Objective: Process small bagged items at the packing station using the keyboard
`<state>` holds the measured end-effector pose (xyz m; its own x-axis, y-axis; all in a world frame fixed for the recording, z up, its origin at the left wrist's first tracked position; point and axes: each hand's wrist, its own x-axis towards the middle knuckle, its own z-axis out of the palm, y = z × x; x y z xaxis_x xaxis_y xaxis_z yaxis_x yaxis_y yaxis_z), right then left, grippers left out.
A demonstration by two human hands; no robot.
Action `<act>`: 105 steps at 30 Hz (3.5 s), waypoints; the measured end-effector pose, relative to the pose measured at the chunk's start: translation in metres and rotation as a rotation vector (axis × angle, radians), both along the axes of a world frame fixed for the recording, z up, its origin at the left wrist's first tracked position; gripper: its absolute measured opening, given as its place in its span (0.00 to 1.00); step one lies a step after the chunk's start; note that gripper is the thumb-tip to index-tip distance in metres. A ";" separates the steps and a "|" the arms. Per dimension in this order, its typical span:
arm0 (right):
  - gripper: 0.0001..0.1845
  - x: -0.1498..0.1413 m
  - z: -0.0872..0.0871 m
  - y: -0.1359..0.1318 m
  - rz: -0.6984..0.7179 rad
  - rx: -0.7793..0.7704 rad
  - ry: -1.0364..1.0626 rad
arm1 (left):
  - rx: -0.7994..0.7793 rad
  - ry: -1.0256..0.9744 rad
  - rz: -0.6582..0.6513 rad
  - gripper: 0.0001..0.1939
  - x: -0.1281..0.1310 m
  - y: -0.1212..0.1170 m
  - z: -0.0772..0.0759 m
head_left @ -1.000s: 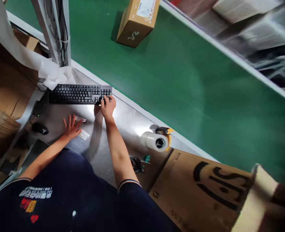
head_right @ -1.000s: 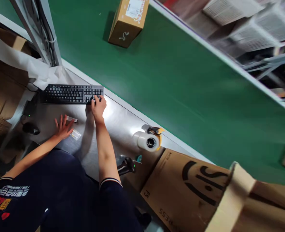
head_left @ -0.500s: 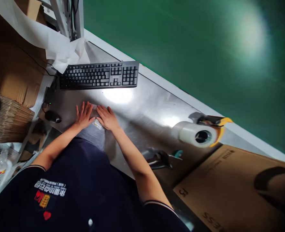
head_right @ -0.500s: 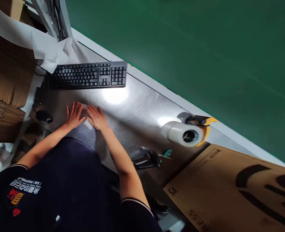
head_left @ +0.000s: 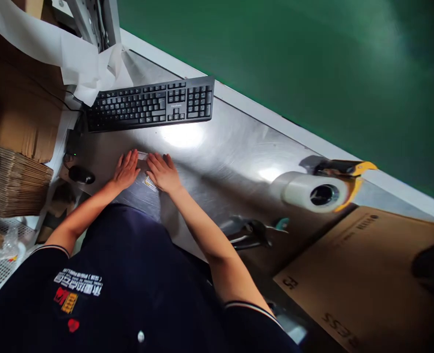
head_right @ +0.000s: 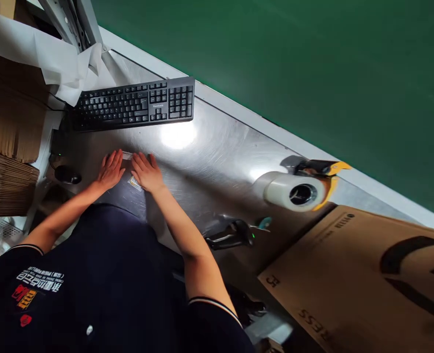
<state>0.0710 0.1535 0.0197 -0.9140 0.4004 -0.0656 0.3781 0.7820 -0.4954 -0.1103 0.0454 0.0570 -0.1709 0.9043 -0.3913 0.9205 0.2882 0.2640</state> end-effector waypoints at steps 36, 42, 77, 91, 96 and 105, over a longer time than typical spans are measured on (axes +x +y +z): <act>0.30 0.005 0.002 0.005 -0.022 -0.096 -0.038 | 0.017 0.004 0.060 0.35 0.031 0.011 0.006; 0.30 0.014 0.005 -0.009 -0.126 -0.074 -0.032 | 0.004 0.000 0.055 0.38 0.029 0.008 0.007; 0.27 0.034 0.002 0.007 -0.206 -0.077 0.038 | -0.049 0.052 0.078 0.46 0.047 0.024 0.020; 0.26 -0.006 0.012 0.146 -0.714 0.091 0.121 | -0.008 0.034 0.112 0.46 0.050 0.021 0.015; 0.25 -0.043 0.018 0.177 -0.669 0.075 0.070 | -0.025 -0.003 0.126 0.45 0.051 0.020 0.017; 0.25 -0.053 0.000 0.179 -0.687 0.074 0.015 | -0.139 -0.004 0.109 0.45 0.051 0.023 0.018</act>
<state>0.0184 0.3330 0.0196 -0.4524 0.8918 -0.0050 0.7931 0.3997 -0.4595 -0.0595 0.0680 0.0753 -0.2629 0.8175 -0.5124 0.8808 0.4201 0.2185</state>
